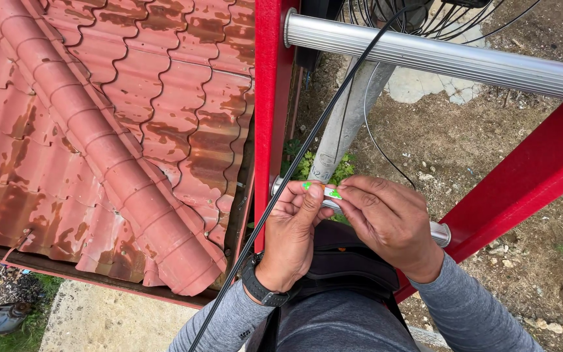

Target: The recorder is working on a ladder to prepare and connect fiber optic cables within a distribution box on a utility pole.

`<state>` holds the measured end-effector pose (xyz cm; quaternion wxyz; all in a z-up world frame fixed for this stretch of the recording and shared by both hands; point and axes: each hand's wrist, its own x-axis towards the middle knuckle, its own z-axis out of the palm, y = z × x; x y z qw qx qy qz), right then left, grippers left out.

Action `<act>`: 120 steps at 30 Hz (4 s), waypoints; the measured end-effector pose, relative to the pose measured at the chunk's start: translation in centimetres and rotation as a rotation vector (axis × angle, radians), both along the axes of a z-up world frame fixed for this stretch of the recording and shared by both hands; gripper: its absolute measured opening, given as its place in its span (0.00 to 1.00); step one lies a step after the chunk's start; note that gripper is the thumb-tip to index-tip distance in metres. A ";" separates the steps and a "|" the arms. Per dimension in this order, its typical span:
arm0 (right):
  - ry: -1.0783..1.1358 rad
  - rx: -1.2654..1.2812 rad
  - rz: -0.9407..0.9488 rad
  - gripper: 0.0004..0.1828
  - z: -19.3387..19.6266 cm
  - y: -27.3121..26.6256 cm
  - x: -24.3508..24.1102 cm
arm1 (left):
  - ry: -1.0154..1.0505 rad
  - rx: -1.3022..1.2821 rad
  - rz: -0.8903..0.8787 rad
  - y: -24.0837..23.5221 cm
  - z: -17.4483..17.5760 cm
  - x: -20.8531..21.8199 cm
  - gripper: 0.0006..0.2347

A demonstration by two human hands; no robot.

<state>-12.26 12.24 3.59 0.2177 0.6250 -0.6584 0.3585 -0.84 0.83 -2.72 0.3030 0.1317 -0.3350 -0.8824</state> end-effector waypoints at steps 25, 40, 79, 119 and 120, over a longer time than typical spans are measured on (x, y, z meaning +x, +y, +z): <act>0.127 0.223 0.179 0.12 1.5 0.7 -1.3 | -0.414 -0.739 0.025 -4.5 2.4 0.7 0.11; 0.031 0.212 0.042 0.13 -0.2 0.8 -2.5 | -0.419 -0.729 -0.173 -3.1 0.0 0.2 0.16; -0.262 0.002 -0.249 0.09 -2.2 3.2 -5.7 | -0.376 -0.834 0.071 -8.5 -5.6 10.5 0.08; -0.637 0.129 -0.439 0.16 -5.9 1.9 -11.2 | 0.538 -0.300 -0.092 -11.9 -1.7 -32.6 0.19; -0.698 0.018 -0.385 0.16 -5.5 1.2 -11.9 | 0.815 -0.234 -0.197 -13.2 -3.2 -34.6 0.19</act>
